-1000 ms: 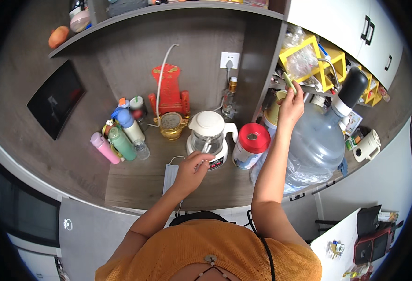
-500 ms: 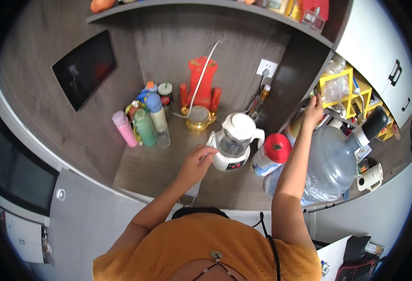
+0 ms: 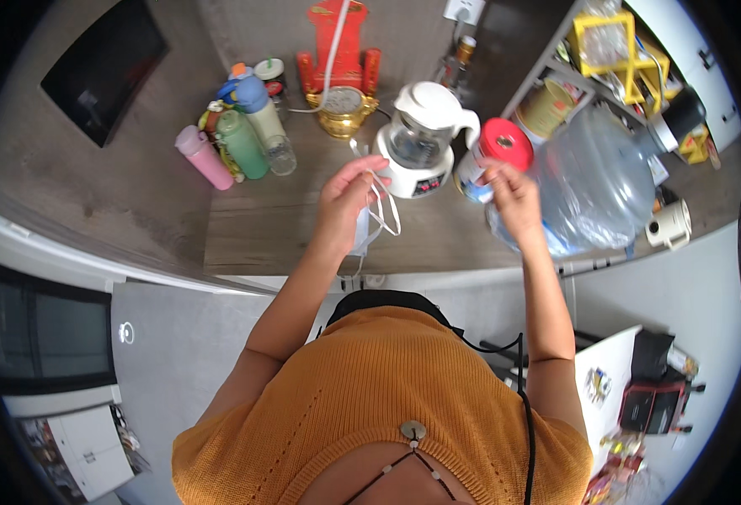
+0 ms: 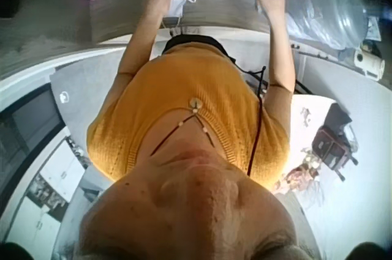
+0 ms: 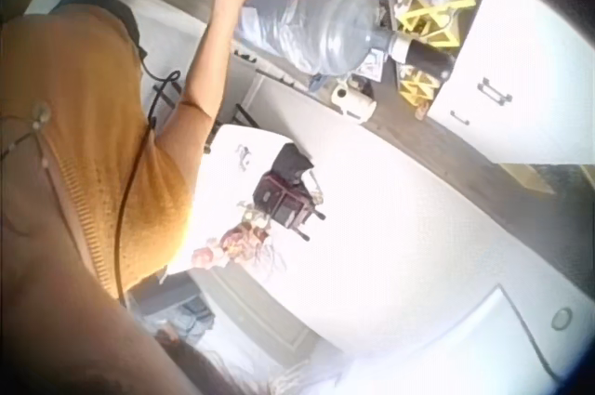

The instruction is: The person organizes various household items including holiday decorations, a cloth, and zip ties on a kitchen counter and shelving unit.

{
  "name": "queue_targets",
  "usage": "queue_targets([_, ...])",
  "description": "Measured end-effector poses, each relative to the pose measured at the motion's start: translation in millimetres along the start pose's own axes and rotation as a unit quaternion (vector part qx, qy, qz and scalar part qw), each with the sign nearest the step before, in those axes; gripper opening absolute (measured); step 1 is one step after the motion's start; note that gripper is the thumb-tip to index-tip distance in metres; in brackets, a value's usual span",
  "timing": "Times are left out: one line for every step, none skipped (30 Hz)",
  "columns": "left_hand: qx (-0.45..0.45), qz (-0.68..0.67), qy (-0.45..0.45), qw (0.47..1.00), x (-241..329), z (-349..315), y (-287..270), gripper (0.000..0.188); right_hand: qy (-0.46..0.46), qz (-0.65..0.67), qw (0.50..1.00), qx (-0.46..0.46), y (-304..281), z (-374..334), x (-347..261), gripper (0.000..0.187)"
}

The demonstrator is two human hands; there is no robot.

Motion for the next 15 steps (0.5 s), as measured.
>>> queue_targets([-0.010, -0.018, -0.011, 1.000, -7, 1, 5, 0.029, 0.032, -0.007, 0.999, -0.016, 4, -19, 2, 0.020])
queue_targets([-0.018, -0.019, -0.011, 1.000, -12, 1, 9, 0.029, 0.063, -0.012, 0.997, -0.036, 8, -36, 7, 0.020])
queue_targets([-0.027, -0.020, -0.011, 0.999, -16, 0, 15, 0.029, 0.093, -0.006, 0.995, -0.025, 7, -53, 11, 0.020])
queue_targets([-0.046, -0.021, -0.013, 0.999, -21, 0, 25, 0.029, 0.124, 0.001, 0.992, -0.005, 3, -73, 14, 0.020])
queue_targets([-0.072, -0.033, -0.010, 0.997, -22, 0, 35, 0.028, 0.119, -0.020, 0.993, 0.010, -2, -89, 14, 0.021])
queue_targets([-0.075, -0.042, -0.019, 0.996, -30, -3, 38, 0.030, 0.154, 0.008, 0.988, 0.026, -6, -109, 23, 0.021])
queue_targets([-0.075, -0.049, -0.021, 0.996, -35, -5, 40, 0.032, 0.165, 0.009, 0.985, 0.040, -9, -124, 28, 0.021])
queue_targets([-0.076, -0.056, -0.025, 0.995, -40, -10, 43, 0.034, 0.178, 0.010, 0.982, 0.055, -13, -139, 29, 0.021])
queue_targets([-0.075, -0.053, -0.047, 0.995, -46, -14, 50, 0.036, 0.220, 0.011, 0.973, 0.065, -19, -154, 30, 0.021])
queue_targets([-0.073, -0.048, -0.071, 0.994, -52, -19, 57, 0.038, 0.244, 0.053, 0.965, 0.080, -28, -173, 40, 0.021])
queue_targets([-0.088, -0.046, -0.086, 0.991, -60, -23, 65, 0.039, 0.260, 0.058, 0.959, 0.093, -35, -189, 40, 0.021])
queue_targets([-0.100, -0.031, -0.101, 0.989, -66, -30, 76, 0.040, 0.277, 0.063, 0.953, 0.104, -41, -204, 38, 0.021])
queue_targets([-0.115, -0.016, -0.107, 0.987, -72, -37, 88, 0.041, 0.281, 0.078, 0.949, 0.120, -46, -217, 36, 0.022])
queue_targets([-0.128, -0.001, -0.112, 0.985, -77, -44, 100, 0.041, 0.284, 0.092, 0.945, 0.134, -50, -230, 34, 0.022])
queue_targets([-0.146, 0.018, -0.118, 0.982, -81, -50, 113, 0.043, 0.287, 0.107, 0.941, 0.147, -55, -241, 32, 0.022])
Point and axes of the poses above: each hand's wrist, its own z-axis towards the middle knuckle, its own y-axis out of the palm, x = y × z, the point moved 4 cm from there along z, towards the middle knuckle, and after that the axes turned 14 degrees about z, right-handed, at the moved point
